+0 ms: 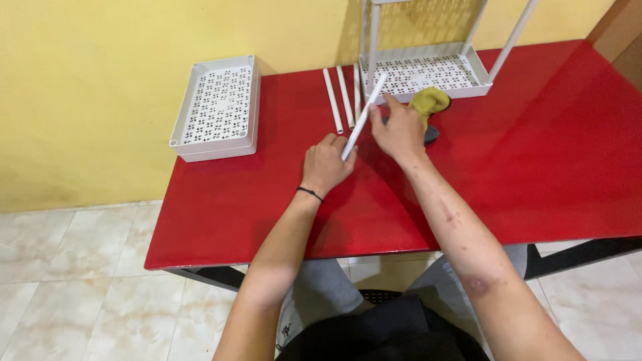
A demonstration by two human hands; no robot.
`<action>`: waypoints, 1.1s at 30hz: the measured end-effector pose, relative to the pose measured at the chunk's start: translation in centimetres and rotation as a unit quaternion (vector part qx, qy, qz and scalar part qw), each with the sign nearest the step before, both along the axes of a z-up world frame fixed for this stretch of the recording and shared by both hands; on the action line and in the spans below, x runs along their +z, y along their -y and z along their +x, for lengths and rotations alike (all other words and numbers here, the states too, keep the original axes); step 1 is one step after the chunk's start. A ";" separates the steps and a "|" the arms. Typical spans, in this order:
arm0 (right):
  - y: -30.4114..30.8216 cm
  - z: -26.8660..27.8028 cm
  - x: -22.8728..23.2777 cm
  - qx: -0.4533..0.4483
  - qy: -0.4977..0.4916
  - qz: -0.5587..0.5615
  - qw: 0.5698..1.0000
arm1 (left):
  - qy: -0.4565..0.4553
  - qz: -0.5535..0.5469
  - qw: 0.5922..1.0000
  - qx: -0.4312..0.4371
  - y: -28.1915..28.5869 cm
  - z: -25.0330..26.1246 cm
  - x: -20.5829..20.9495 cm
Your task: The person wipes white perforated plastic trays with a yellow cloth, then inserts white plastic poles into the tray corners to assemble a two-tier shelf. The person handles the trays and poles one at a time and places the assembled unit on a red table.
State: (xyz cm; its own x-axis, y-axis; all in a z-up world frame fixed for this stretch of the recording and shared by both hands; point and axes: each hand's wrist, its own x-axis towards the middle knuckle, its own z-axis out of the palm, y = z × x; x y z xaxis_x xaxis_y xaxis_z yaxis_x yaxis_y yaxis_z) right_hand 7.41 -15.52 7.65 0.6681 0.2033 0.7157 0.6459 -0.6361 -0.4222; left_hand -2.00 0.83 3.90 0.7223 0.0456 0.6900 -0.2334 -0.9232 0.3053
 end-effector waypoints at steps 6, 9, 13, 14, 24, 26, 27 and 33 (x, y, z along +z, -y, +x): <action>-7.8 5.1 0.5 0.111 -0.208 0.036 0.971 | -0.107 -0.019 0.991 0.080 -0.6 -0.7 1.8; -11.8 8.4 -0.1 0.125 -0.198 0.019 0.972 | -0.137 -0.033 0.984 0.106 -2.3 -0.8 2.4; -16.2 12.5 -1.5 0.125 -0.158 -0.043 0.979 | -0.213 0.015 0.973 0.090 -5.2 -0.3 1.3; -17.2 13.4 -1.8 0.124 -0.145 -0.066 0.979 | -0.218 0.027 0.972 0.086 -5.9 -0.1 0.7; -20.6 18.4 -5.1 0.023 -0.106 -0.236 0.966 | -0.165 0.078 0.983 -0.002 -9.1 5.6 -4.0; -20.7 18.3 -5.7 0.009 -0.097 -0.250 0.963 | -0.164 0.079 0.983 -0.028 -9.1 5.7 -4.2; -20.6 18.5 -5.6 0.006 -0.089 -0.251 0.964 | -0.161 0.079 0.983 -0.041 -9.1 5.9 -4.0; -21.0 18.5 -4.6 0.000 -0.063 -0.242 0.968 | -0.123 0.116 0.985 0.038 -12.1 4.5 -0.1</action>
State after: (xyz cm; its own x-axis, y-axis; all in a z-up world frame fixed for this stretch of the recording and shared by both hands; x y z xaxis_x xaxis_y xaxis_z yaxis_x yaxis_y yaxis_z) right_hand 25.95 5.50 3.02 0.7448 0.4933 0.4493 0.6076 -0.7798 -0.1510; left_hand 2.47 12.96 3.80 0.8696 -0.0331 0.4927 -0.1071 -0.9866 0.1229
